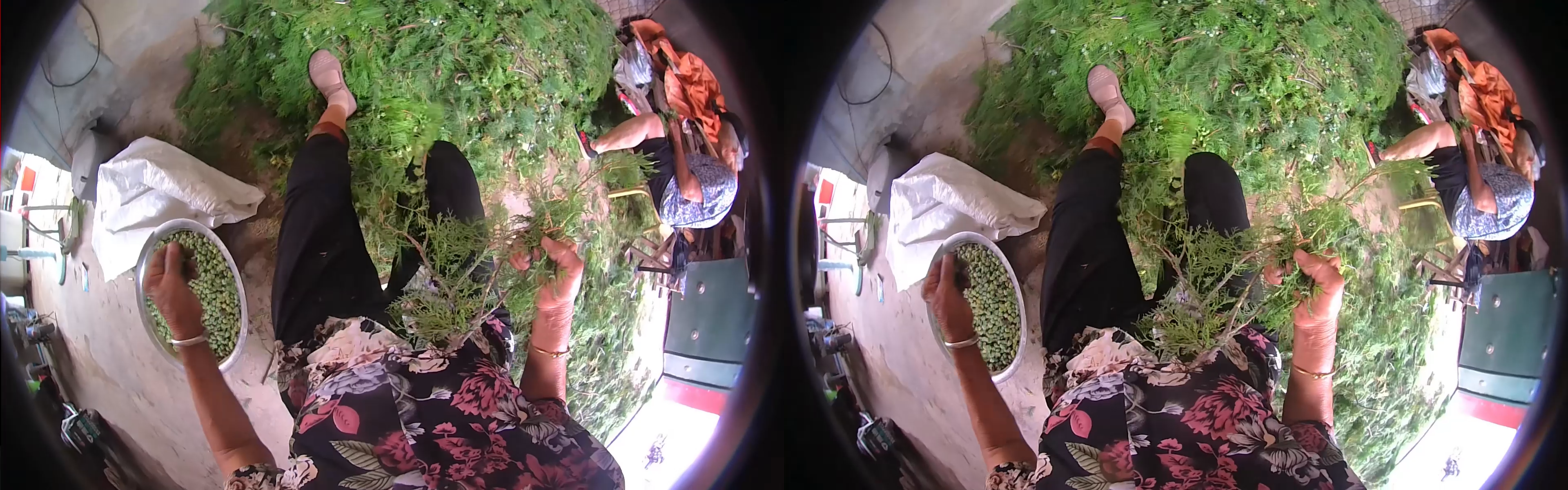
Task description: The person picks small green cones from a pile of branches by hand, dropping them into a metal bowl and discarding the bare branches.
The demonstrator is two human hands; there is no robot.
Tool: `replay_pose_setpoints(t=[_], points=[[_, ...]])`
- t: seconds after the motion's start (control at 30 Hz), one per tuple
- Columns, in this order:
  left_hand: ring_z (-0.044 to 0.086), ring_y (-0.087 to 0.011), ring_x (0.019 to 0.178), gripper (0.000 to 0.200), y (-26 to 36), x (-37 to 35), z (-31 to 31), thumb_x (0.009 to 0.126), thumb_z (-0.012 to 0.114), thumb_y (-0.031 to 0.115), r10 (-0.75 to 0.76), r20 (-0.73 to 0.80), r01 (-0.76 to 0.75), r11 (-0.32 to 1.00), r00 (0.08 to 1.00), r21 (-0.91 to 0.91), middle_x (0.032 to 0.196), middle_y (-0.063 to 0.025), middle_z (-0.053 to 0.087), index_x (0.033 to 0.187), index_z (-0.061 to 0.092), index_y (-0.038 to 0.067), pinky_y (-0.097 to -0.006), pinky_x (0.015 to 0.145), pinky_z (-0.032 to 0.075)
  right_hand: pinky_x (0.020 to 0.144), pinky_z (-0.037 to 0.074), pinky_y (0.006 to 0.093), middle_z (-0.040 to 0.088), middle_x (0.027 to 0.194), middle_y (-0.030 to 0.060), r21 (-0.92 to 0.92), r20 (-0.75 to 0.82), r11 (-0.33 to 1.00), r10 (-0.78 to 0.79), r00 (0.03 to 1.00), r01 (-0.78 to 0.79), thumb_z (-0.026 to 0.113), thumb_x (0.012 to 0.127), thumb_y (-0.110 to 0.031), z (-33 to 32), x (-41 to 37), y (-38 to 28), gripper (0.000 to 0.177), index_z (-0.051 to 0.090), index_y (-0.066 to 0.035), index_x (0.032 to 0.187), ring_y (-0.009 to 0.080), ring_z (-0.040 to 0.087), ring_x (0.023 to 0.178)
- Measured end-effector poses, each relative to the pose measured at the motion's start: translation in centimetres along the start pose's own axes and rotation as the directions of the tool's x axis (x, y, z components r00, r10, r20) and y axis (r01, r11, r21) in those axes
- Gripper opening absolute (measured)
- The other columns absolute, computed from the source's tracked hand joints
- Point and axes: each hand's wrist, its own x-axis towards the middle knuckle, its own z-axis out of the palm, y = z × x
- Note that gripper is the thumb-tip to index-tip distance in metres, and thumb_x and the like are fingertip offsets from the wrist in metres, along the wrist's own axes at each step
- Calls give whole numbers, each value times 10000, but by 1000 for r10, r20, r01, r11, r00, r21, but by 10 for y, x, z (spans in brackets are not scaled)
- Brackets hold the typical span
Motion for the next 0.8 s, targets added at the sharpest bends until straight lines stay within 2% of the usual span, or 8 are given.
replay_pose_setpoints(t=[0.07,0.13,0.27,0.33,0.4,0.5,0.63,0.8], points=[[585,-126,648,183,-22,21,-27,887,599,143,50,56,-57,990,997,128,789,-62,650,965,641,-18,-243,574,477,516,446,398,538,678,177,2,-156,1000,0,988,0,531,760,-8,-2,-6,3,48,528,36,778,294,533,553],[620,-194,735,284,-27,27,-33,824,650,120,624,339,-520,128,704,845,860,-121,659,1044,616,-57,-276,641,501,552,466,413,557,705,198,-45,-75,999,13,997,-17,534,758,-2,-6,-8,6,53,528,48,774,300,542,580],[623,-337,847,424,4,-7,28,737,685,49,245,249,-341,800,937,493,998,-188,641,1134,572,-49,-400,781,499,598,457,365,520,628,70,-270,-190,945,136,972,-185,615,740,-60,0,-4,7,148,503,-33,648,196,525,573],[615,-368,872,419,28,-36,70,721,692,50,118,530,-335,881,840,334,988,-187,638,1120,582,-15,-436,813,489,578,414,330,493,606,28,-372,-255,907,103,961,-196,641,729,-80,-13,3,19,186,498,-56,613,159,485,558],[589,-305,1024,487,39,-63,115,636,714,46,424,757,-771,616,497,161,1110,-158,609,1111,606,54,-401,906,460,559,372,295,467,583,-14,-466,-319,859,57,946,-209,666,718,-101,-20,5,18,224,494,-80,577,123,444,543],[433,-416,1202,590,20,-95,167,607,752,112,407,902,-858,506,145,-91,1172,-195,545,1170,575,107,-454,1014,384,530,251,286,401,568,-53,-791,-224,591,-37,974,-160,684,713,-128,-26,5,10,244,538,-79,524,87,313,554],[503,-421,1089,450,8,-122,201,713,686,182,384,919,-930,361,86,-64,1051,-240,558,1145,577,115,-469,907,433,539,286,285,465,580,-38,-778,-292,622,-233,928,-89,664,740,-134,-12,-2,-10,200,599,-4,604,87,371,578],[570,-385,905,435,21,-126,196,769,633,162,105,994,-573,817,36,-65,1028,-211,572,1170,534,29,-454,763,463,566,385,303,562,608,25,-773,-301,616,-146,942,-151,672,762,-159,-47,-1,-23,213,656,49,721,107,483,618]])
